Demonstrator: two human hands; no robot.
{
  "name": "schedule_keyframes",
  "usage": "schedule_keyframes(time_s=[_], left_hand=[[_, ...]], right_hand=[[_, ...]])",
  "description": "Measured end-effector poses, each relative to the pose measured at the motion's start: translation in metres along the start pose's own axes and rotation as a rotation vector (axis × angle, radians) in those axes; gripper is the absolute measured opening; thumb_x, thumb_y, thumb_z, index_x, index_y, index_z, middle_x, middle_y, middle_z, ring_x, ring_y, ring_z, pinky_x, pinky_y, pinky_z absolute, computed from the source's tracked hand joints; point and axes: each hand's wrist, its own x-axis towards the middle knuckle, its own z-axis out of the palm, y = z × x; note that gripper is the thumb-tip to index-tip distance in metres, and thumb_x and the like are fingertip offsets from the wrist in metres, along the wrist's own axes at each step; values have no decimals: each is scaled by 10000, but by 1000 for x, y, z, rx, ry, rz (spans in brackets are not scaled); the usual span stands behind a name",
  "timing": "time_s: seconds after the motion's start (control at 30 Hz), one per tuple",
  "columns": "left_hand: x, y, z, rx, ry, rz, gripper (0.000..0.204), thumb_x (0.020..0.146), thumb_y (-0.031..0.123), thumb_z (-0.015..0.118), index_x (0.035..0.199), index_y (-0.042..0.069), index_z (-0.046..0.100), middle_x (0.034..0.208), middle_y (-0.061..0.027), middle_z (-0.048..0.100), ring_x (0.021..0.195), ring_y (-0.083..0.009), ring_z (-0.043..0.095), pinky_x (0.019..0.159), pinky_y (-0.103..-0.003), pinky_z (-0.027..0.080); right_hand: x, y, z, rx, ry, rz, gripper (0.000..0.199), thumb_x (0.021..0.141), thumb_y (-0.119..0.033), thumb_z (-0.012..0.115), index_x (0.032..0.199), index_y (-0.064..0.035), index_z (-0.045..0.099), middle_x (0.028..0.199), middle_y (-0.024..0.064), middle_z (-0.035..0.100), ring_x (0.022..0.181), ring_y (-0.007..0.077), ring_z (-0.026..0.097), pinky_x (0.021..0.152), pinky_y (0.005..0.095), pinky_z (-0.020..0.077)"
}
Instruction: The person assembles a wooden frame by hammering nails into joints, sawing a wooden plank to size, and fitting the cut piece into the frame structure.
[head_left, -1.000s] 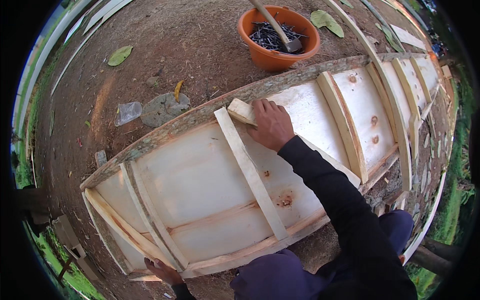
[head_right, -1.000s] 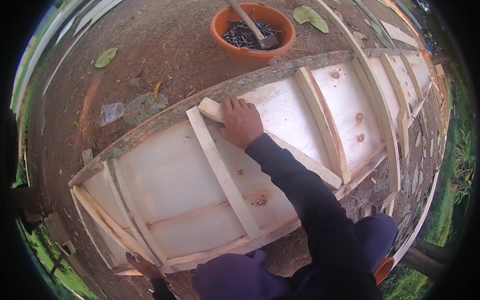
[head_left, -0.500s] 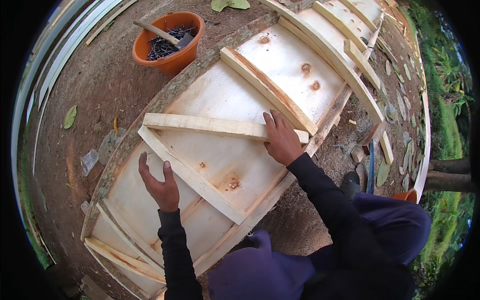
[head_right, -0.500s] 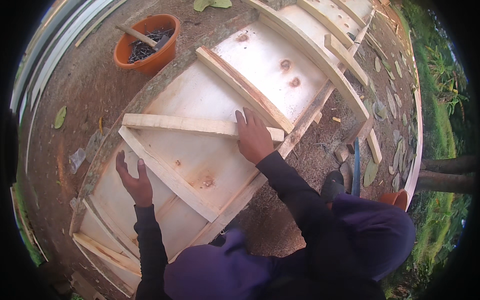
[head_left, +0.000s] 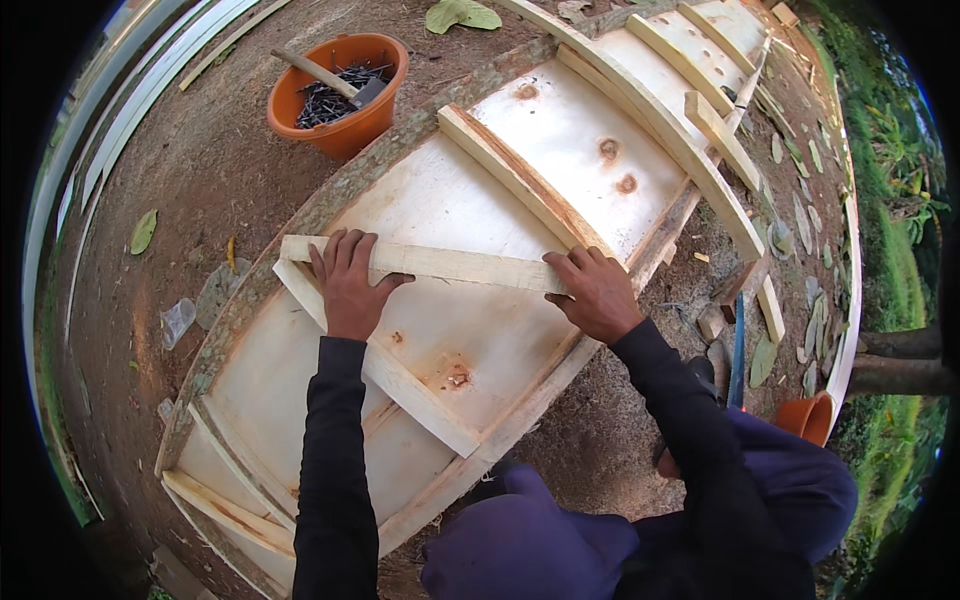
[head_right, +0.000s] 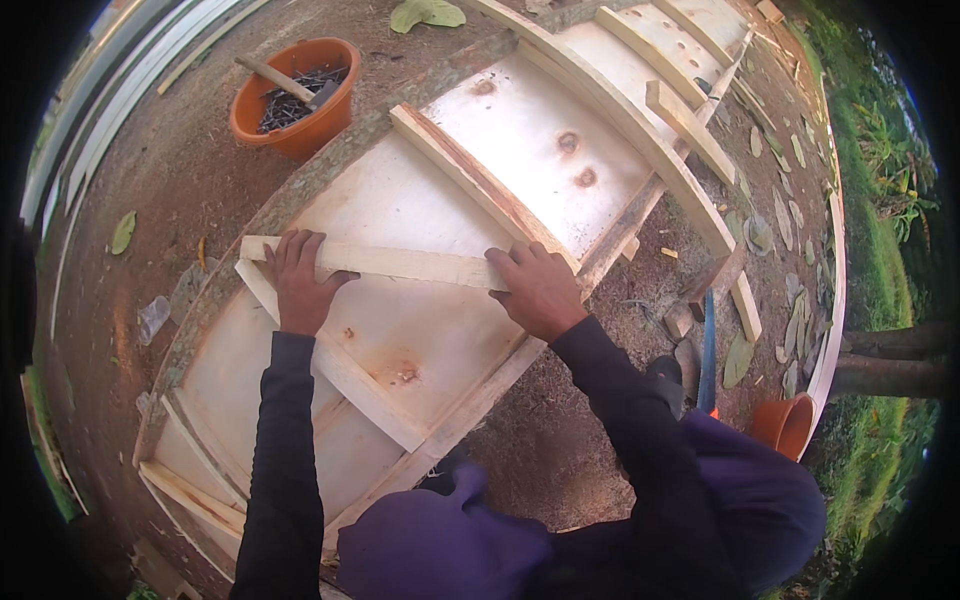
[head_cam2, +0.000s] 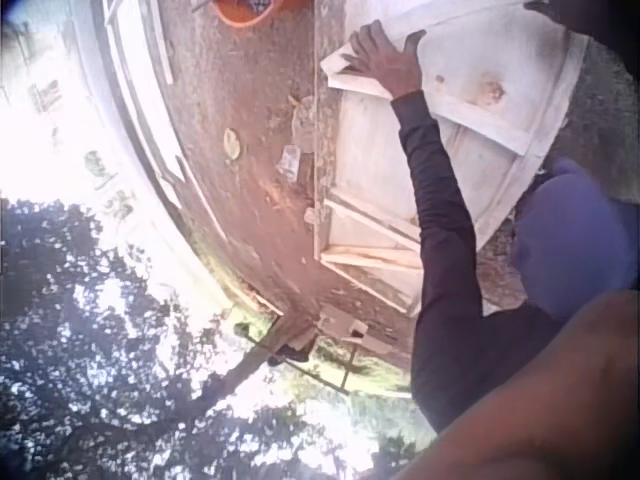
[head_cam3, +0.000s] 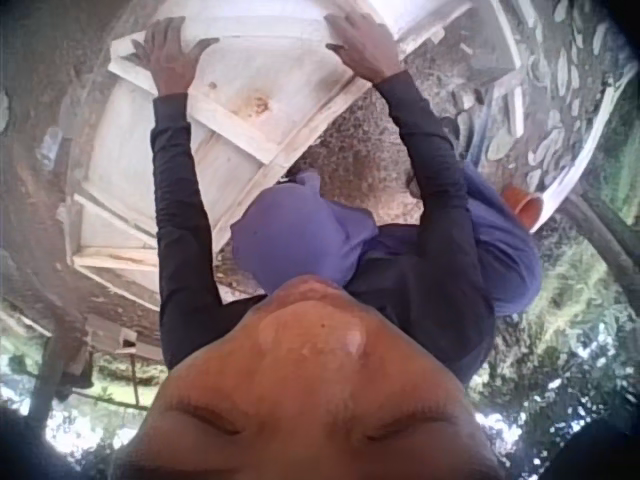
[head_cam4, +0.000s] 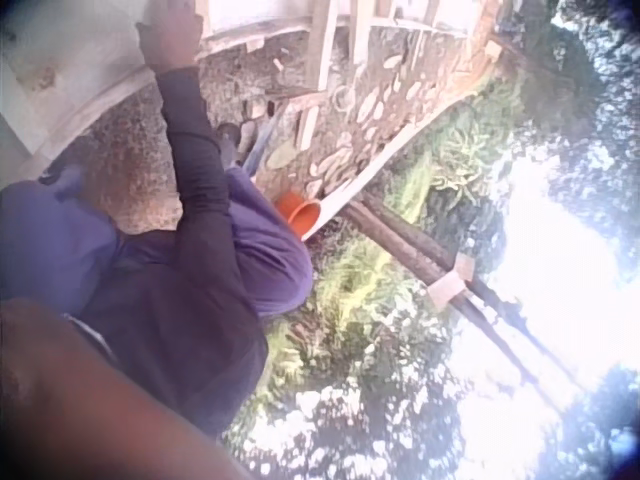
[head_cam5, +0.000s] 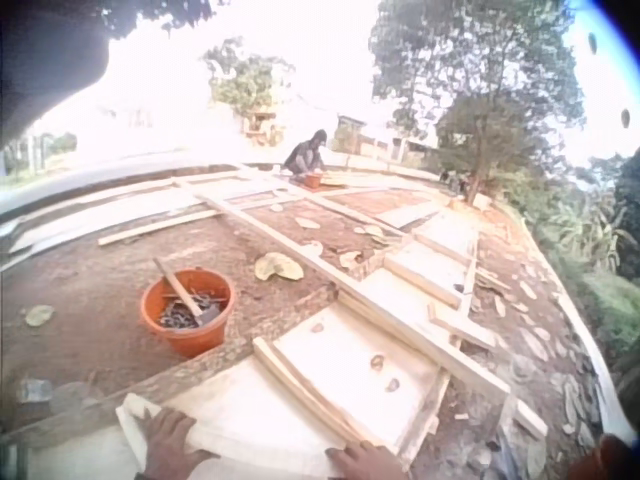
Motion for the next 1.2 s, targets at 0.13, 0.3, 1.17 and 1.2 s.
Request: schedule_keyframes(time_s=[0.13, 0.3, 1.17, 1.2], left_hand=[[0, 7, 5, -121, -45, 39, 695, 731, 467, 877, 1249, 57, 662, 1291, -103, 608, 1351, -334, 471, 1236, -608, 234], [-4, -4, 0, -148, -107, 33, 693, 743, 451, 866, 1271, 54, 654, 1301, -97, 596, 1333, -324, 476, 1255, -608, 228], [39, 65, -3, -67, -399, 285, 900, 748, 260, 916, 1497, 34, 470, 1473, -185, 536, 1426, -390, 439, 1205, -535, 319], [46, 76, 0, -81, -429, 318, 918, 740, 262, 923, 1499, 27, 463, 1468, -193, 536, 1416, -396, 447, 1190, -526, 344]], right_hand=[[-8, 11, -17, -1, -38, -11, 595, 800, -218, 852, 1331, -96, 613, 1061, 104, 664, 1018, 319, 635, 822, 454, 518], [-7, -4, 0, 70, -38, 5, 601, 787, -209, 860, 1329, -98, 627, 1038, 116, 663, 1011, 343, 635, 860, 460, 531], [-7, -5, 47, 14, 341, 150, 282, 898, -103, 627, 1170, -36, 657, 959, 57, 652, 976, 225, 602, 902, 356, 475], [-6, -2, 50, 33, 384, 136, 212, 886, -113, 638, 1086, -50, 673, 923, 51, 653, 966, 222, 608, 885, 355, 475]])
